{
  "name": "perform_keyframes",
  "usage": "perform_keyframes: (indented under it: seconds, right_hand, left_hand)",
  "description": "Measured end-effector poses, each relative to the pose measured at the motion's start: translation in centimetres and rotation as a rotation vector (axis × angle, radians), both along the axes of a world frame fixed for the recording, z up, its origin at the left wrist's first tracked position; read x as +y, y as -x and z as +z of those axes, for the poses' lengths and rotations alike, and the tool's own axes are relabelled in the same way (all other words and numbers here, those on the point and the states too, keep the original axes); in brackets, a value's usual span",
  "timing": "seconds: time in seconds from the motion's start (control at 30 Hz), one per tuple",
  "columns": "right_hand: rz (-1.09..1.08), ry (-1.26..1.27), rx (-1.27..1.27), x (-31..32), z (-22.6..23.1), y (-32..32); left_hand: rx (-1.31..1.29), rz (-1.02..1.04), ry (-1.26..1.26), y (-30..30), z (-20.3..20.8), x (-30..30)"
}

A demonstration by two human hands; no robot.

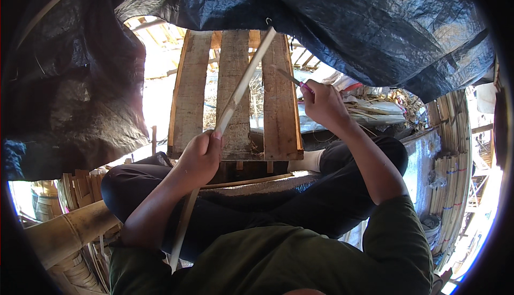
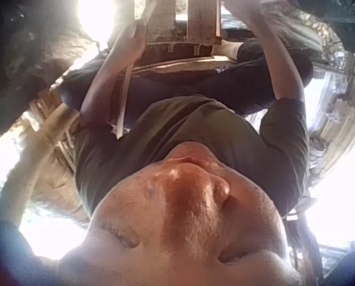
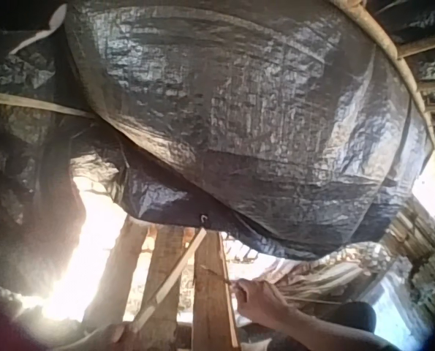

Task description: The person scrapes a bamboo strip using a knife, then places the knife down and picks up a phone.

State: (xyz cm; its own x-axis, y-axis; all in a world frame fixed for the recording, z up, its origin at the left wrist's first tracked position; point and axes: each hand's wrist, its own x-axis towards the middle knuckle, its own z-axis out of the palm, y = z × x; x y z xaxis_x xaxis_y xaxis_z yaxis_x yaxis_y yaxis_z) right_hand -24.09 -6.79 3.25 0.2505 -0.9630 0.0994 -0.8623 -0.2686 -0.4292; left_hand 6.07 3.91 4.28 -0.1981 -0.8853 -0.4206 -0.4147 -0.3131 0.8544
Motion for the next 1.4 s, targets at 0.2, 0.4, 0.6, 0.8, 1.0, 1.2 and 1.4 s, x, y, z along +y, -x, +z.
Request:
perform_keyframes:
  seconds: [0.2, 0.4, 0.6, 0.8, 1.0, 1.2, 1.4]
  right_hand:
    - [0.085, -0.156, 0.040, 2.4, 1.9, -1.7]
    - [0.133, -0.202, 0.224, 2.4, 0.5, -1.0]
    - [-0.016, -0.127, 0.459, 0.3, -0.3, 1.9]
    - [-0.007, -0.136, 0.237, 1.4, -0.8, 0.0]
    - [0.086, -0.164, 0.141, 1.5, -0.7, -2.5]
    - [-0.097, -0.247, 0.363, -2.6, -3.1, 0.1]
    - [-0.292, -0.172, 0.312, -4.5, -2.8, 2.9]
  left_hand:
    - [0.085, 0.131, 0.052, 0.3, -0.5, -0.6]
    - [0.138, 0.295, -0.152, 1.3, 0.6, -0.9]
    - [0.044, 0.123, 0.007, 1.7, -1.8, -0.5]
    - [-0.111, 0.046, -0.003, 2.3, -1.9, -0.7]
    - [-0.147, -0.003, 0.037, 2.7, -1.9, -0.7]
    - [-0.160, -0.021, 0.023, 2.6, -2.0, -0.7]
    - [-0.133, -0.010, 0.042, 2.7, -1.6, -0.7]
